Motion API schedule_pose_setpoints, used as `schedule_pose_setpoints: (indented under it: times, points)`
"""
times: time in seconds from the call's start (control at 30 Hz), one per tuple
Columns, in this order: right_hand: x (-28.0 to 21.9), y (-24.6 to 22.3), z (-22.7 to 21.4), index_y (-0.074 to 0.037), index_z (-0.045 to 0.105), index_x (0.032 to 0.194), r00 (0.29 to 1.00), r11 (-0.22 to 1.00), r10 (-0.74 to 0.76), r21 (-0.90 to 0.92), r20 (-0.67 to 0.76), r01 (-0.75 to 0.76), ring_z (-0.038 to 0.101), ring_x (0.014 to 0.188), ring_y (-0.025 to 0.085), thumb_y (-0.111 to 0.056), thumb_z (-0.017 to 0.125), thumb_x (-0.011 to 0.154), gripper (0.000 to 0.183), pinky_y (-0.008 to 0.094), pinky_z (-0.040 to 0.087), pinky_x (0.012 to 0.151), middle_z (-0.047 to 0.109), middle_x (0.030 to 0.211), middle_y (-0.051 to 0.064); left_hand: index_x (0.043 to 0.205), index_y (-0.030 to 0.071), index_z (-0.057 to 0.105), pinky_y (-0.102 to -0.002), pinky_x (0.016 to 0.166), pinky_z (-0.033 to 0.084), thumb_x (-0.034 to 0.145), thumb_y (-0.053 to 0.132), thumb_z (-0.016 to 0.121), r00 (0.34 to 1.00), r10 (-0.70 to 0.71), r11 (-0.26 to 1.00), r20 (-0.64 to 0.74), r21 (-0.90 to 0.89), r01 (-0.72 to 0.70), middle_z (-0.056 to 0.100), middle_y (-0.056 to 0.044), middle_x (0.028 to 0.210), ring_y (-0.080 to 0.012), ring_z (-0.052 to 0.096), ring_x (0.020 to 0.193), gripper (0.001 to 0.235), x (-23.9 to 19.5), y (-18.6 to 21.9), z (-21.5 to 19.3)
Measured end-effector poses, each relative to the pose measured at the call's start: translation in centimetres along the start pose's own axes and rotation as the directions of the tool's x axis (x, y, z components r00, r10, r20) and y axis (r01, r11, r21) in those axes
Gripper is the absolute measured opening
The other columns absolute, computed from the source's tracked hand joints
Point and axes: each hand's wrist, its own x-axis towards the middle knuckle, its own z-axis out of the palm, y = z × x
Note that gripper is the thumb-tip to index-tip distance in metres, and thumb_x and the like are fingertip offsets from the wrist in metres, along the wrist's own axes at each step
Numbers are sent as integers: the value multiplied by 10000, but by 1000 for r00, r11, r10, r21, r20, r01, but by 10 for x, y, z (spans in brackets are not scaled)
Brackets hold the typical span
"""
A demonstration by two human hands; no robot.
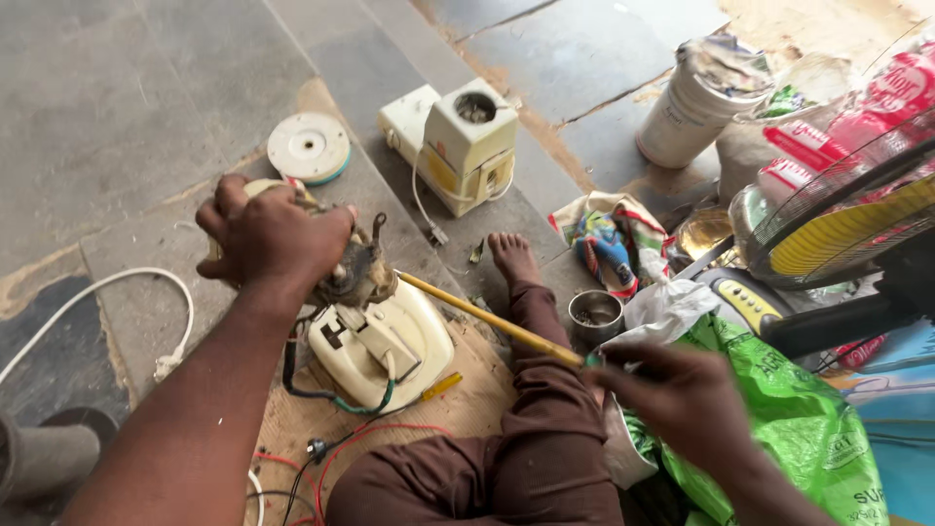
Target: The person disassembles a small electrical motor using a screwdriver and wrench. They remove the outer casing, separate the internal components, and inspect the rotor and stator assembly while sitting on the floor.
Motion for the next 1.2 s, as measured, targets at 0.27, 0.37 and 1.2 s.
schedule_pose_setpoints:
  times: [0.27,0.37,1.2]
  points:
    - [40,-13,24,-131,599,1128,792,586,-196,579,-578,567,622,762,99,-32,757,938,266,226,501,629,665,999,45,1450,159,545,-663,1098,267,753,697,690,979,-9,984,206,175,-27,244,-211,1552,-423,185,1400,892,4,1,-11]
    - [53,-25,45,-116,638,1147,738,493,-38,630,-674,601,620,846,138,-110,711,1021,145,299,492,680,679,1063,65,1424,72,579,-615,1069,317,789,699,677,984,-20,965,180,261,-29,322,-231,1524,-409,255,1392,898,10,0,-7]
    - [92,44,-5,-44,641,1041,969,746,212,661,-126,-77,554,579,236,-288,540,1009,266,380,433,537,613,737,108,1148,82,756,-605,1056,265,709,610,777,994,57,982,-89,182,-40,438,-198,1437,-392,327,1340,687,11,-12,21]
